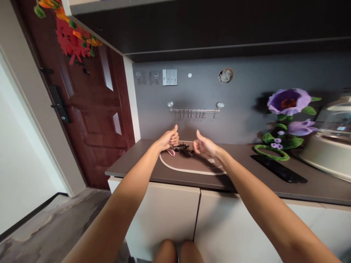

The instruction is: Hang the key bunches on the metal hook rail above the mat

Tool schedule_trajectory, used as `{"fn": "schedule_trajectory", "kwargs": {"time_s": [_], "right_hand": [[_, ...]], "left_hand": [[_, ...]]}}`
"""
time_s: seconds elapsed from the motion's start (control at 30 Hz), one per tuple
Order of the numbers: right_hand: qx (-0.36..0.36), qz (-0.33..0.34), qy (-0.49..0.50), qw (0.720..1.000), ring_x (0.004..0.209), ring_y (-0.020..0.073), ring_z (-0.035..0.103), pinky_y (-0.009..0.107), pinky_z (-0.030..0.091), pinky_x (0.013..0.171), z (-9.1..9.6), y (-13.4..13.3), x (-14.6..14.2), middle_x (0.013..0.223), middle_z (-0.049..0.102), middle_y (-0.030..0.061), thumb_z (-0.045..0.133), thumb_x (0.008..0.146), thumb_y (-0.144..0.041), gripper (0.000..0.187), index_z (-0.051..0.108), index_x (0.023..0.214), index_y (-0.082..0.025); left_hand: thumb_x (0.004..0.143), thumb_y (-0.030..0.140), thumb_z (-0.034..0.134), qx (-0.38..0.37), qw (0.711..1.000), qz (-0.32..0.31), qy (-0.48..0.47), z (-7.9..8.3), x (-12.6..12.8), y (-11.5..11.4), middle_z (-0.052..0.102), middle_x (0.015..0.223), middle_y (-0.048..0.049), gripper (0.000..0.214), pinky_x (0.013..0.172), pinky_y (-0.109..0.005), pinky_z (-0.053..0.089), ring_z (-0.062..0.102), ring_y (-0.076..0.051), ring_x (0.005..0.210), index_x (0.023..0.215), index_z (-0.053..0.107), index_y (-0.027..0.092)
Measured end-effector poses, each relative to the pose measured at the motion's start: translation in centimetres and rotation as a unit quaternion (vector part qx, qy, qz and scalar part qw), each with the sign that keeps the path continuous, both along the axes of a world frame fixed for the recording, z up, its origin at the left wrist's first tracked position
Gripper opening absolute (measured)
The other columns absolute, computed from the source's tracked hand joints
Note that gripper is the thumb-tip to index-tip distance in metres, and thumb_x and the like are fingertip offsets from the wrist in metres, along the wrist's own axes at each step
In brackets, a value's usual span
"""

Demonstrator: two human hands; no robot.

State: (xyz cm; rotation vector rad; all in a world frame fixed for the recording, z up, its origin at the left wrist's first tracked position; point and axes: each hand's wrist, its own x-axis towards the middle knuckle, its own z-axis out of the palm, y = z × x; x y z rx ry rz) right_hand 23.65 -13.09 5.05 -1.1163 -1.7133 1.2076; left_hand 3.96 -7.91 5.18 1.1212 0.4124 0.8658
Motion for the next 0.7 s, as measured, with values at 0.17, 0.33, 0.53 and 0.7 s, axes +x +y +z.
{"fn": "schedule_trajectory", "kwargs": {"time_s": [0.17,0.33,0.53,0.7], "right_hand": [[-0.058,0.021,0.111,0.992,0.034,0.0067,0.020,0.021,0.021,0.038,-1.8,-1.2,-0.5,0.034,0.021,-0.0036,0.007,0.070,-0.077,0.068,0.027,0.037,-0.021],[-0.076,-0.006,0.153,0.985,0.034,0.0066,0.017,0.021,0.018,0.038,-4.3,-1.7,0.6,0.035,0.016,-0.0050,0.001,0.067,-0.078,0.065,0.019,0.041,-0.022],[-0.092,0.058,0.219,0.970,0.032,0.0057,0.015,0.021,0.014,0.035,-4.7,-1.6,0.7,0.033,0.017,-0.0056,0.008,0.068,-0.078,0.064,0.018,0.042,-0.021],[-0.093,0.056,0.233,0.966,0.032,0.0053,0.015,0.021,0.015,0.035,-4.8,-1.5,0.7,0.033,0.017,-0.0056,0.009,0.069,-0.077,0.063,0.018,0.043,-0.021]], "left_hand": [[0.072,0.066,0.039,-0.032,0.997,-0.060,-0.023,-3.0,0.6,-1.8,0.019,0.032,0.0047,0.059,0.032,-0.018,0.018,0.022,-0.005,0.028,0.040,0.022,0.019],[0.070,0.070,0.035,-0.052,0.997,-0.057,-0.003,-5.6,0.4,-1.7,0.019,0.030,0.0048,0.061,0.031,-0.018,0.015,0.020,-0.005,0.027,0.039,0.021,0.020],[0.072,0.071,0.030,-0.040,0.998,-0.048,-0.010,-5.9,0.3,-1.3,0.018,0.028,0.0054,0.063,0.030,-0.019,0.014,0.019,-0.005,0.024,0.038,0.018,0.019],[0.074,0.070,0.027,-0.017,0.999,-0.044,-0.006,-6.0,0.4,-1.3,0.016,0.028,0.0056,0.064,0.031,-0.018,0.012,0.018,-0.004,0.025,0.038,0.017,0.019]]}}
